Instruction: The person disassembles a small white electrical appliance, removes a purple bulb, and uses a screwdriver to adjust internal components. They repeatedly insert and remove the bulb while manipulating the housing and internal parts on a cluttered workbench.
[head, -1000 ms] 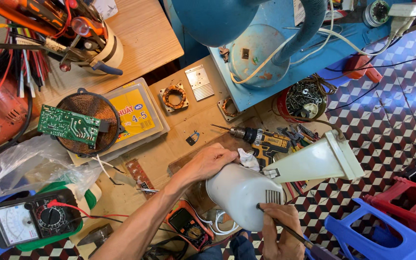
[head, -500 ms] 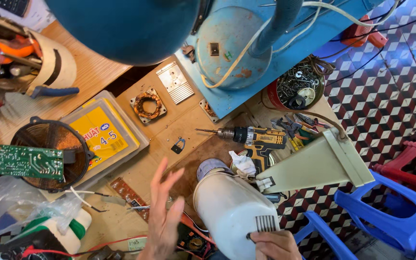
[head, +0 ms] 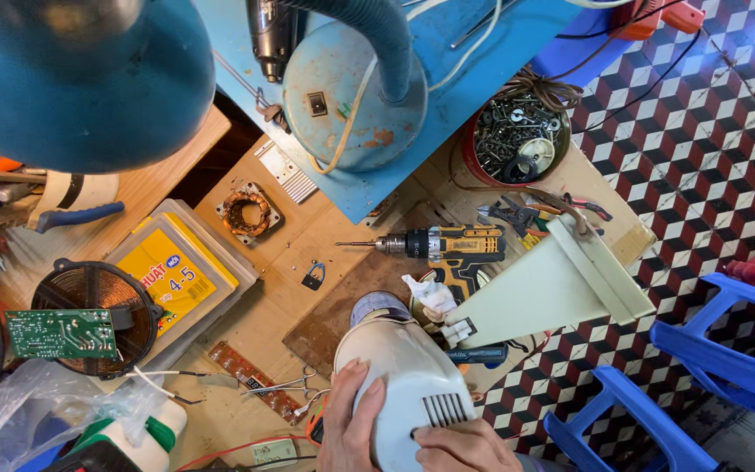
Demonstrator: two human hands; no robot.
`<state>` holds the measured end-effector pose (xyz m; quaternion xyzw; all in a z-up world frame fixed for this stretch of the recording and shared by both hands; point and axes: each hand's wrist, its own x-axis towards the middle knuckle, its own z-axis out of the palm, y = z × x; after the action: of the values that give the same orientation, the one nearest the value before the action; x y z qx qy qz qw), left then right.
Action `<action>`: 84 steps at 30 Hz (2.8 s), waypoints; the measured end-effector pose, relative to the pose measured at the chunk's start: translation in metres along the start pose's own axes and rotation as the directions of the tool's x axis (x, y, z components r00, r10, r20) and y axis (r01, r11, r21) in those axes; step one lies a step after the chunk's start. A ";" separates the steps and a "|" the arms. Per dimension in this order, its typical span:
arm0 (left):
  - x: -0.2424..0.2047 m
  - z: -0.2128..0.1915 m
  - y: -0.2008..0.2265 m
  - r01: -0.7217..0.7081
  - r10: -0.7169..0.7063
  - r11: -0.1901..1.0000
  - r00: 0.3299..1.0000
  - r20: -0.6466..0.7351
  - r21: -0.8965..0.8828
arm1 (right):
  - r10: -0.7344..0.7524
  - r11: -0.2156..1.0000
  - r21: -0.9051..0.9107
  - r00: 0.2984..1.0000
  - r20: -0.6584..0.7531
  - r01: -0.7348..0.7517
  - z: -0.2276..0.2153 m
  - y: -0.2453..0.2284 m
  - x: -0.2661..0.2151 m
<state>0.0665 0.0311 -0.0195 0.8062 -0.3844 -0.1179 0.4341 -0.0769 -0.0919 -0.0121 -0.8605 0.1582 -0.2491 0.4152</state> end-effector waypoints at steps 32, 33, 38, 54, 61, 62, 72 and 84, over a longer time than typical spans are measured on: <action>-0.008 0.022 0.091 0.297 -0.388 0.922 0.704 -0.595 -0.249 | -0.478 0.878 0.289 0.674 0.563 0.381 -0.051 -0.030 0.151; -0.008 0.024 0.094 0.304 -0.379 0.925 0.697 -0.608 -0.228 | -0.487 0.873 0.293 0.671 0.559 0.390 -0.051 -0.031 0.149; -0.006 0.028 0.096 0.326 -0.401 0.915 0.672 -0.622 -0.238 | -0.460 0.881 0.209 0.658 0.597 0.425 -0.050 -0.034 0.150; -0.012 0.025 0.090 0.314 -0.402 0.915 0.675 -0.618 -0.253 | -0.572 0.819 0.328 0.706 0.418 0.470 -0.126 -0.126 0.153; -0.007 0.030 0.085 0.297 -0.408 0.913 0.662 -0.629 -0.280 | -0.680 0.485 0.144 0.269 0.682 0.863 -0.156 -0.172 0.185; -0.008 0.030 0.085 0.293 -0.400 0.916 0.667 -0.628 -0.272 | -0.664 0.477 0.131 0.259 0.701 0.869 -0.153 -0.174 0.189; -0.012 0.024 0.098 0.276 -0.279 0.957 0.789 -0.547 -0.089 | -0.479 0.498 -0.117 0.385 0.789 0.859 -0.142 -0.176 0.199; -0.012 0.038 0.087 0.299 -0.288 0.950 0.734 -0.615 -0.087 | 0.042 0.492 -0.527 0.586 0.809 0.693 -0.126 -0.200 0.192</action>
<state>-0.0065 -0.0120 0.0250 0.8539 -0.0893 0.0903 0.5046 0.0244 -0.1429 0.2711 -0.9813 -0.1155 0.1395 -0.0649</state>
